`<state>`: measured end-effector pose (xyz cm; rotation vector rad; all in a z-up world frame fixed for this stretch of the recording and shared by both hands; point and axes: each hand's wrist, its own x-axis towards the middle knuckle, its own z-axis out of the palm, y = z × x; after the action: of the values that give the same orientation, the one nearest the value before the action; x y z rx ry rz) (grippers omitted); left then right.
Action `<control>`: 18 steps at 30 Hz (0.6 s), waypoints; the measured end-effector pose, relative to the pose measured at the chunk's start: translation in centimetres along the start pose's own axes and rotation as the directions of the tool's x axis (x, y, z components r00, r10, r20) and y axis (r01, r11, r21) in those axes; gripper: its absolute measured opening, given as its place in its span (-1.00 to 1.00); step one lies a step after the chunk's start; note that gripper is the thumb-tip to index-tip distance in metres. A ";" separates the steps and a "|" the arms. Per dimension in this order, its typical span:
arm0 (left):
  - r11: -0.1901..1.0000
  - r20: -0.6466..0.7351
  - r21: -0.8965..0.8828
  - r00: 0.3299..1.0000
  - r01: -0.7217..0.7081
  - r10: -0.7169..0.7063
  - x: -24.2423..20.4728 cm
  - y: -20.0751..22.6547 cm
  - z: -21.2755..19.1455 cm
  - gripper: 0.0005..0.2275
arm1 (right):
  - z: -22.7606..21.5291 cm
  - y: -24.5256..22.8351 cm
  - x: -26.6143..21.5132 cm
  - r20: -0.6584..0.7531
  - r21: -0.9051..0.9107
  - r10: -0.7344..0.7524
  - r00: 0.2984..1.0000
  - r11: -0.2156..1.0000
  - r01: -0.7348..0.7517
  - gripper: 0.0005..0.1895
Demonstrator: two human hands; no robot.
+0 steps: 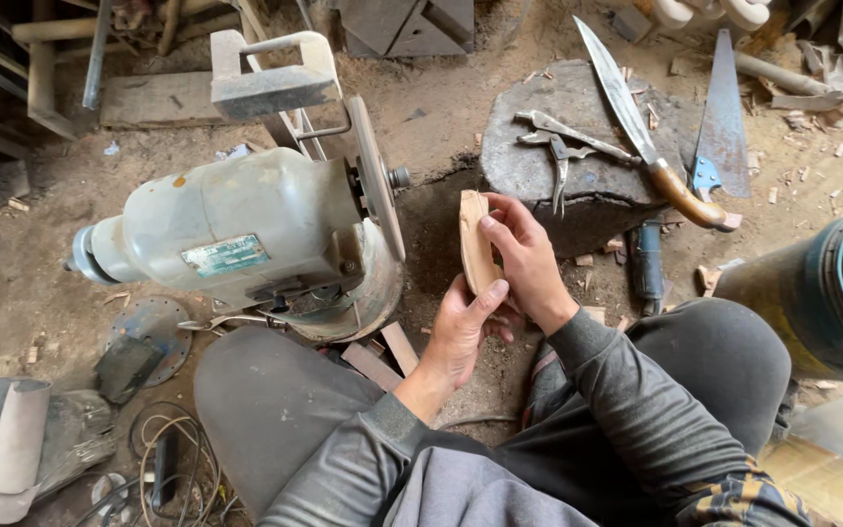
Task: The person sits on the floor and uses a bench grinder to shape a small wooden piece. They adjust the grinding wheel, then repeatedly press the wood against the spinning wheel to smooth and contour its edges.
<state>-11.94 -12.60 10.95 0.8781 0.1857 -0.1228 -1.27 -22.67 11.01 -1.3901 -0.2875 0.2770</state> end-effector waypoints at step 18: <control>0.998 -0.245 0.020 0.968 -0.056 0.059 1.1 -0.7 -3.2 -0.63 | 5.0 2.0 5.5 0.144 -0.142 0.129 0.981 0.984 -0.109 -0.63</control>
<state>-11.33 -10.61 8.16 0.9094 0.3911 0.0405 2.08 -15.80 10.00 -1.5237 -0.3550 0.4723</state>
